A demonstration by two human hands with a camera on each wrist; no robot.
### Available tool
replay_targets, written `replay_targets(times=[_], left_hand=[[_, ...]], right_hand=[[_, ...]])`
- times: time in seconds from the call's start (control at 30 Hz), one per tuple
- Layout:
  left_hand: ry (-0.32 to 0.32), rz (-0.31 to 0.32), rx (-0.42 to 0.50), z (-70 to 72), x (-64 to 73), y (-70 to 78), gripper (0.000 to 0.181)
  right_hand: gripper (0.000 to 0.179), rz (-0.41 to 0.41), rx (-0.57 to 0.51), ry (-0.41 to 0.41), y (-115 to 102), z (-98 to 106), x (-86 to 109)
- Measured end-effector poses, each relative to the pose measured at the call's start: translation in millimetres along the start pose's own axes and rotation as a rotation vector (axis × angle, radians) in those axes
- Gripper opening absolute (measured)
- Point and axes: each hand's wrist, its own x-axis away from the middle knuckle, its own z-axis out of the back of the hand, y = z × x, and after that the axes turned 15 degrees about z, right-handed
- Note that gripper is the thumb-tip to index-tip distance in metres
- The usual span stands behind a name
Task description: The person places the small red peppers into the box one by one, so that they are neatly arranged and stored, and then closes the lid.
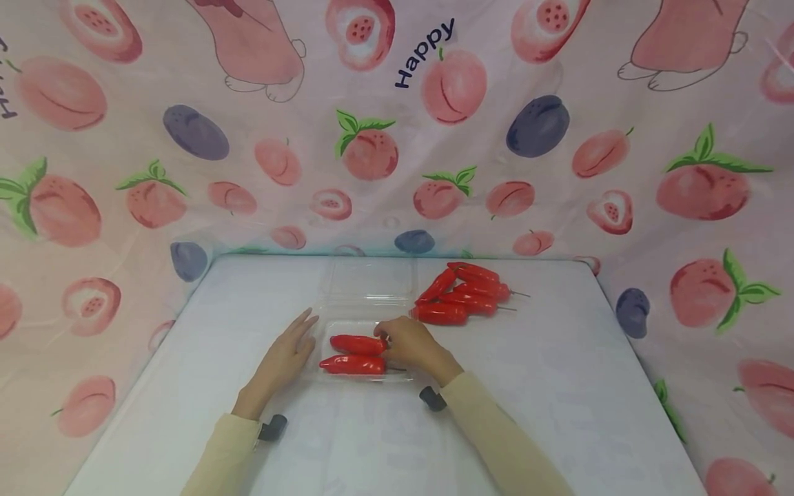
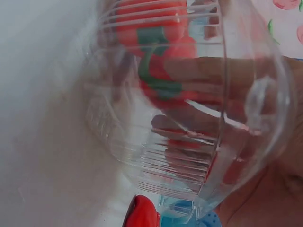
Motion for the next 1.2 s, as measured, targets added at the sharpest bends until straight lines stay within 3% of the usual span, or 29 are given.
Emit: replay_targets(times=[0.2, 0.7, 0.93, 1.2], left_hand=[[-0.004, -0.003, -0.002, 0.2, -0.9, 1.7, 0.049], [0.021, -0.014, -0.015, -1.9, -2.0, 1.9, 0.049], [0.03, -0.018, -0.017, -1.7, 0.2, 2.6, 0.049], [0.024, -0.01, -0.019, -1.2, 0.7, 2.3, 0.049]], right_hand=[[0.042, -0.026, -0.098, 0.023, -0.1, 4.8, 3.4], [0.043, 0.046, -0.241, 0.153, -7.2, 34.0, 22.6], [0.038, 0.111, -0.214, 0.214, -14.2, 48.2, 32.3], [0.037, 0.125, -0.203, 0.295, -18.7, 58.5, 41.3]])
